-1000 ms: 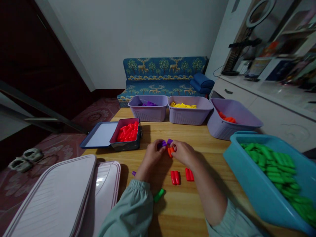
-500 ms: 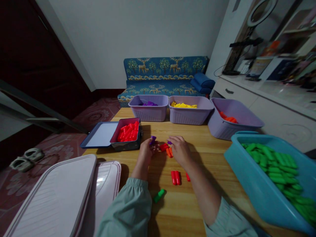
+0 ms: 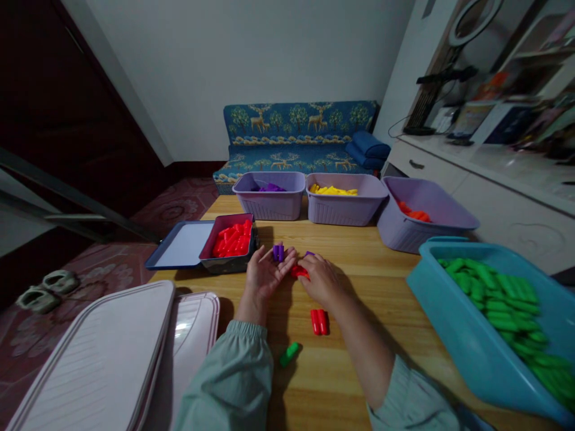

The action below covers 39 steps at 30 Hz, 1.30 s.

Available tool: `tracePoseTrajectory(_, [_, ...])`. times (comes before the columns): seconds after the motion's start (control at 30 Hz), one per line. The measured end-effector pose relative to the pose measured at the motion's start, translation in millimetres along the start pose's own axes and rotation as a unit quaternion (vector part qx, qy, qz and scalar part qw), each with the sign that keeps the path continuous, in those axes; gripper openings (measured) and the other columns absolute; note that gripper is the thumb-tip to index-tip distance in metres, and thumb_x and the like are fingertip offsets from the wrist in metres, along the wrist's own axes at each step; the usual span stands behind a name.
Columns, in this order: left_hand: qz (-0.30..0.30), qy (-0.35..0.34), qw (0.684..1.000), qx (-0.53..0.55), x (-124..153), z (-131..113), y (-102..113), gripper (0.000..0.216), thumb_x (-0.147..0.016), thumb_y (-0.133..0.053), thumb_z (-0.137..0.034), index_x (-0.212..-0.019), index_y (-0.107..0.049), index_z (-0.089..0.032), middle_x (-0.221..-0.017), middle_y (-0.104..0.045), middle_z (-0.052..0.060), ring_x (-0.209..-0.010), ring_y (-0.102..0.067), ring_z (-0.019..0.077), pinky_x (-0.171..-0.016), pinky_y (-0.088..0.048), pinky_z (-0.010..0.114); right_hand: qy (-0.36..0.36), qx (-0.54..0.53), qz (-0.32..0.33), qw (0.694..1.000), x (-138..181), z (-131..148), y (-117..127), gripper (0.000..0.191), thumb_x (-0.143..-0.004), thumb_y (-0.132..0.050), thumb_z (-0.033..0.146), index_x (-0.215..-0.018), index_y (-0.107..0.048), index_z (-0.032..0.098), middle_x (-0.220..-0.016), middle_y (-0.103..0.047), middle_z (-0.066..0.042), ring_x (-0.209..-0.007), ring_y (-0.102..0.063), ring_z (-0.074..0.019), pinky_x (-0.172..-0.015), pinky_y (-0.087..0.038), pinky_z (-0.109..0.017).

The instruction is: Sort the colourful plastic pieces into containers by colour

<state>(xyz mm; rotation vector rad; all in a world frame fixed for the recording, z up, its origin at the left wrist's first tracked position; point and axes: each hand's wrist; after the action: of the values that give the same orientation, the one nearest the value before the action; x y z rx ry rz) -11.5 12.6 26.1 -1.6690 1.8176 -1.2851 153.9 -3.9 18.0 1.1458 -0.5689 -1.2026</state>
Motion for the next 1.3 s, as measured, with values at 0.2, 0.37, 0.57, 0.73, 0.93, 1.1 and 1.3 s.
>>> tracePoseTrajectory(0.2, [-0.024,-0.034,0.996,-0.076,-4.3,2.4,2.3,0.038,-0.084,-0.053,-0.039,-0.107,-0.061,-0.01,-0.102,-0.069,0.017,-0.092,-0.069,0.022,-0.076,-0.056,0.032,-0.124,-0.093,-0.089,0.984,-4.6,-12.9,2.3,0.027,-0.092,-0.041,0.022,-0.1,-0.067,0.021,-0.101,-0.071,-0.006,-0.093,-0.063,-0.017,-0.084,-0.043,-0.025])
tracePoseTrajectory(0.37, [-0.1,-0.131,0.949,-0.27,-11.0,13.6,2.6,0.024,-0.075,-0.068,-0.021,-0.096,-0.066,-0.009,-0.076,-0.069,0.007,-0.056,-0.061,0.0105,-0.049,-0.046,0.019,-0.227,-0.078,-0.129,0.962,-1.4,-26.8,15.0,0.03,-0.093,-0.038,0.03,-0.103,-0.065,0.021,-0.094,-0.073,-0.006,-0.084,-0.065,-0.0176,-0.072,-0.043,-0.024])
tracePoseTrajectory(0.57, [-0.121,-0.185,0.878,-0.424,-14.3,20.6,8.4,0.023,-0.071,-0.071,-0.025,-0.091,-0.071,-0.014,-0.069,-0.068,0.003,-0.045,-0.052,0.0082,-0.041,-0.037,0.017,-0.276,0.048,-0.018,0.96,3.9,-43.4,27.3,0.025,-0.085,-0.048,0.024,-0.078,-0.071,0.022,-0.089,-0.07,-0.01,-0.081,-0.064,-0.0221,-0.066,-0.043,-0.03])
tracePoseTrajectory(0.73, [-0.108,-0.129,0.925,-0.342,-11.1,21.4,3.2,0.027,-0.073,-0.07,-0.027,-0.094,-0.067,-0.011,-0.069,-0.066,0.003,-0.047,-0.055,0.0088,-0.043,-0.043,0.018,-0.114,0.006,-0.087,0.99,1.9,-36.8,17.8,0.022,-0.084,-0.057,0.023,-0.098,-0.074,0.022,-0.122,-0.06,-0.011,-0.116,-0.052,-0.0232,-0.099,-0.041,-0.035])
tracePoseTrajectory(0.93, [-0.095,-0.119,0.954,-0.26,-9.2,21.9,-0.7,0.029,-0.074,-0.073,-0.029,-0.096,-0.066,-0.011,-0.074,-0.064,0.003,-0.053,-0.058,0.0087,-0.054,-0.054,0.023,-0.062,-0.012,0.001,0.998,2.5,-21.9,2.6,0.029,-0.088,-0.058,0.031,-0.113,-0.07,0.027,-0.13,-0.058,-0.008,-0.122,-0.048,-0.0248,-0.105,-0.037,-0.043])
tracePoseTrajectory(1.1, [-0.082,-0.089,0.966,-0.227,-10.5,22.9,-0.6,0.026,-0.083,-0.065,-0.03,-0.099,-0.065,-0.01,-0.08,-0.066,0.007,-0.061,-0.063,0.0125,-0.06,-0.056,0.027,-0.055,-0.107,-0.074,0.99,-2.9,-20.1,-4.7,0.027,-0.082,-0.062,0.016,-0.105,-0.073,0.022,-0.118,-0.061,-0.01,-0.113,-0.055,-0.0203,-0.103,-0.042,-0.035])
tracePoseTrajectory(1.3, [-0.034,-0.029,0.987,-0.152,-9.6,26.5,-3.8,0.032,-0.088,-0.056,-0.041,-0.09,-0.067,-0.011,-0.081,-0.068,0.009,-0.065,-0.064,0.0139,-0.059,-0.054,0.025,0.071,-0.278,-0.094,0.953,-3.8,4.1,-6.2,0.028,-0.08,-0.061,0.012,-0.103,-0.073,0.023,-0.134,-0.055,-0.007,-0.124,-0.051,-0.0178,-0.108,-0.04,-0.034])
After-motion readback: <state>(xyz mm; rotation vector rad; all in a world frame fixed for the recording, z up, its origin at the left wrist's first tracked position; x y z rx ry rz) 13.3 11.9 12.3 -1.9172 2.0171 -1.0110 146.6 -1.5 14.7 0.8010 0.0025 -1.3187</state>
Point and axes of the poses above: each hand's wrist, its own x-axis away from the middle knuckle, its own y-axis out of the back of the hand, z = x × y
